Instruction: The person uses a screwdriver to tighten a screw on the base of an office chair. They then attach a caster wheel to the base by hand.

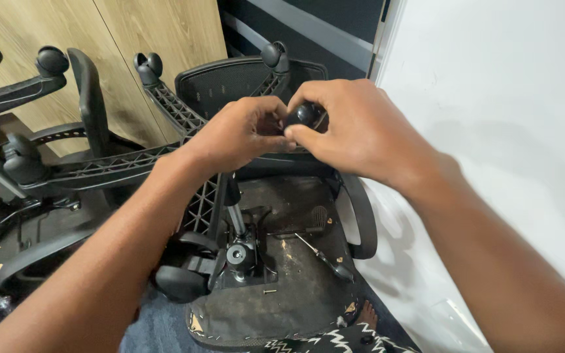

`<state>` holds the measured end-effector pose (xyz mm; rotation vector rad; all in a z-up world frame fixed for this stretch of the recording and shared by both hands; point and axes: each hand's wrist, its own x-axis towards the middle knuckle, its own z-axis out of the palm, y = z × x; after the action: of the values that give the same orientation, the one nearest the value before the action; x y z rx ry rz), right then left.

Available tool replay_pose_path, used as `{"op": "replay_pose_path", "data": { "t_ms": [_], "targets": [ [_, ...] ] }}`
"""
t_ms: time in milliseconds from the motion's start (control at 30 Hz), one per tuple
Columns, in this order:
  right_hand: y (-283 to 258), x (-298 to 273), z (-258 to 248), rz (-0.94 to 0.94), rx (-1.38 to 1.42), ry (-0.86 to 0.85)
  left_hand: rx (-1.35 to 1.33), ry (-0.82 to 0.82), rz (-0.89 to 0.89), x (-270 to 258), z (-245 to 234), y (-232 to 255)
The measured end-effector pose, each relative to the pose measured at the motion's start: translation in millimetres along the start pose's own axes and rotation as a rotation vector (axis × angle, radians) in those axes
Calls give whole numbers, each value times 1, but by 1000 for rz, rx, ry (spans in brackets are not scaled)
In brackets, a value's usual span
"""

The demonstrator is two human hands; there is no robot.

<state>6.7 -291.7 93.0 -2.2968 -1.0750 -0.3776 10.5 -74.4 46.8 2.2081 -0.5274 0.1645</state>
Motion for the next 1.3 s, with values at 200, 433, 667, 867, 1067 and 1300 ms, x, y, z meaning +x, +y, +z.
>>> {"op": "replay_pose_path", "data": {
  "t_ms": [200, 433, 667, 867, 1067, 1300],
  "targets": [
    [-12, 5, 18, 165, -3, 80, 147, -33, -6, -3, -7, 5],
    [-21, 7, 21, 105, 90, 117, 330, -151, -212, -6, -24, 37],
    [-27, 8, 29, 51, 96, 131, 403, -188, -438, -21, -30, 72],
    [-17, 18, 14, 66, 27, 94, 560, -196, -745, -29, -17, 86],
    [-8, 21, -18, 84, 64, 145, 548, -170, -863, -35, 20, 74],
    [-22, 18, -21, 123, 55, 167, 620, -308, -1115, -57, 41, 62]
  ]
}}
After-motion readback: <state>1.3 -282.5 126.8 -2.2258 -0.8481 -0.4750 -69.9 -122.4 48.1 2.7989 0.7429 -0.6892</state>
